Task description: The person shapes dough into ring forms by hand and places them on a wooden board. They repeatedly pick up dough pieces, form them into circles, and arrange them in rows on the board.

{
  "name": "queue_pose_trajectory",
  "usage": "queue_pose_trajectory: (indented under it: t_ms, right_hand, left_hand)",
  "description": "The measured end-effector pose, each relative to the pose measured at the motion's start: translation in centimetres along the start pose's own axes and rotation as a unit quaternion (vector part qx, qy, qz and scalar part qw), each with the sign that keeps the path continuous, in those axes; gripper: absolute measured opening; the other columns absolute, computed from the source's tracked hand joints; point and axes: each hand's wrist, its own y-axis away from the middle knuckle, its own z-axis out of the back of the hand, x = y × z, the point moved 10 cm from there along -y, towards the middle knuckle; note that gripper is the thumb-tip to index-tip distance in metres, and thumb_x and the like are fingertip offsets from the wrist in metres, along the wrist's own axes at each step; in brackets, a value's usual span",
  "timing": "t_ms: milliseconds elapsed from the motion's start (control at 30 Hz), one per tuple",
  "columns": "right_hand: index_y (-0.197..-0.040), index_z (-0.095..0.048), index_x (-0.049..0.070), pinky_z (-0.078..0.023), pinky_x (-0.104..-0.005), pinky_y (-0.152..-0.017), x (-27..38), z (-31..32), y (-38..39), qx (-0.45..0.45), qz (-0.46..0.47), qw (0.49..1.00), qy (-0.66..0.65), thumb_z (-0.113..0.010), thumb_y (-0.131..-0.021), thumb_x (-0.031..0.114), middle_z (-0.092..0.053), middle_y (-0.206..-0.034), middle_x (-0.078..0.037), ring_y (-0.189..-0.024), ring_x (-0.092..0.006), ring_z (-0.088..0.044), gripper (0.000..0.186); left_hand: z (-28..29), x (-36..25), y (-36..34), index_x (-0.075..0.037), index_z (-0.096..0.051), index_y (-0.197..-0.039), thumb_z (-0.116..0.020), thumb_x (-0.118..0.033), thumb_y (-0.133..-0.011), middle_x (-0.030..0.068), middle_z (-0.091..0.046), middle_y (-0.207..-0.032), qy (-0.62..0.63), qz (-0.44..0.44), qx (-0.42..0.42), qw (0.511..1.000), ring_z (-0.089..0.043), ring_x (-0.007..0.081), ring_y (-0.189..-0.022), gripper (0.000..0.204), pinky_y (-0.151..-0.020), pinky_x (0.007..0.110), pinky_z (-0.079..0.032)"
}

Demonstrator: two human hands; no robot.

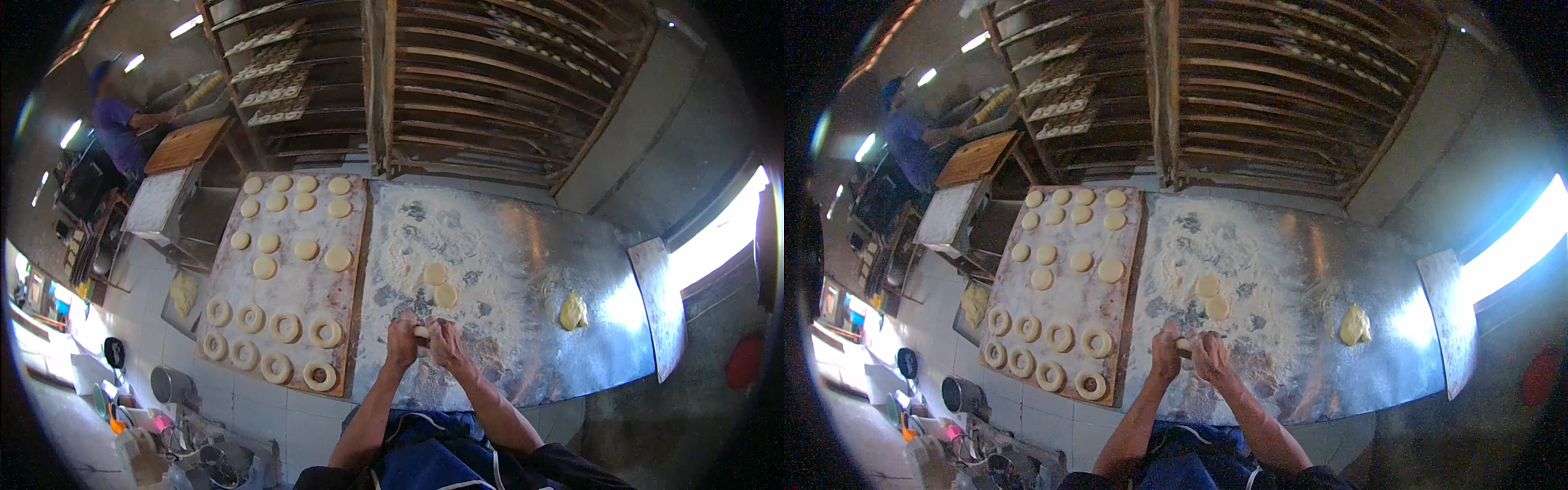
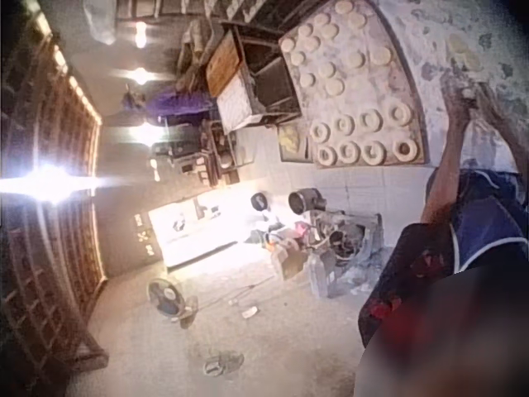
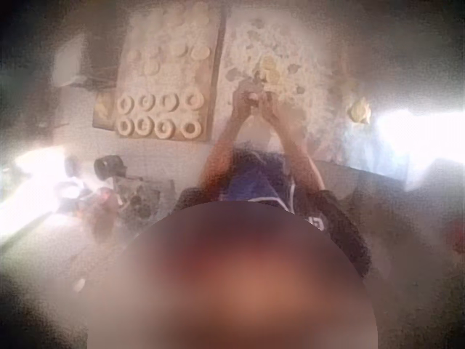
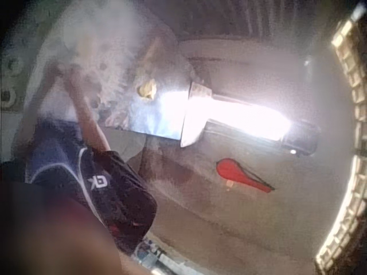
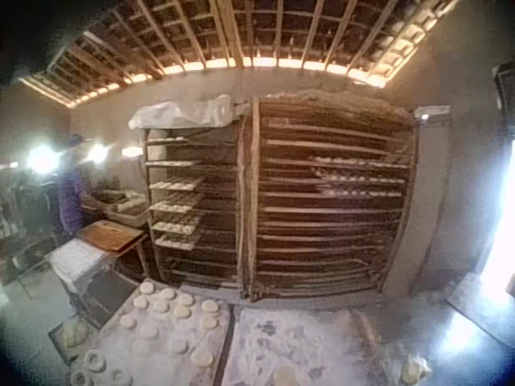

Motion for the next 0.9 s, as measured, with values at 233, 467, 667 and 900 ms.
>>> queue_pose_trajectory:
  t_ms: [233,467,667,900]
  right_hand:
    - [-0.107,-0.056,-0.005,-0.04,-0.0409,-0.059,-0.8,-5.5,-0.7,0.152,-0.065,0.981,-0.098,-0.057,-0.093,0.019,-0.056,-0.088,-0.018,-0.074,-0.0271,-0.051,0.028]
    - [-0.077,-0.061,0.0,-0.043,-0.0356,-0.054,6.3,-7.3,-1.4,0.058,0.097,0.992,-0.054,-0.054,-0.096,0.036,-0.048,-0.057,-0.005,-0.056,-0.0139,-0.048,0.041]
    - [-0.086,-0.061,-0.003,-0.047,-0.0336,-0.064,13.8,-10.4,-4.0,0.132,0.046,0.988,-0.071,-0.056,-0.093,0.043,-0.06,-0.078,-0.01,-0.069,-0.0172,-0.055,0.047]
    - [-0.107,-0.058,-0.003,-0.051,-0.0442,-0.084,14.4,-13.6,-11.7,0.073,0.035,0.994,0.076,-0.074,-0.078,0.024,-0.065,-0.103,-0.026,-0.099,-0.0362,-0.065,0.043]
  left_hand:
    - [4.4,2.3,0.1,-0.006,-0.037,-0.067,-0.051,-0.025,-0.091,0.0026,-0.039,-0.066,0.292,0.153,-0.076,0.941,-0.043,0.0182,-0.056,0.034,-0.054,0.036,-0.039]
    - [8.6,3.0,0.4,-0.005,-0.051,-0.081,-0.048,-0.029,-0.097,0.0012,-0.052,-0.072,0.348,0.124,-0.062,0.927,-0.051,0.0148,-0.062,0.028,-0.054,0.032,-0.042]
    - [16.1,4.7,-2.2,-0.003,-0.054,-0.079,-0.048,-0.032,-0.095,0.007,-0.055,-0.072,0.08,0.123,-0.097,0.984,-0.056,0.0182,-0.066,0.034,-0.057,0.036,-0.047]
    - [22.8,6.2,-10.4,0.001,-0.054,-0.09,-0.063,-0.025,-0.083,0.0192,-0.059,-0.076,-0.238,0.133,-0.133,0.953,-0.063,0.0363,-0.071,0.028,-0.07,0.047,-0.051]
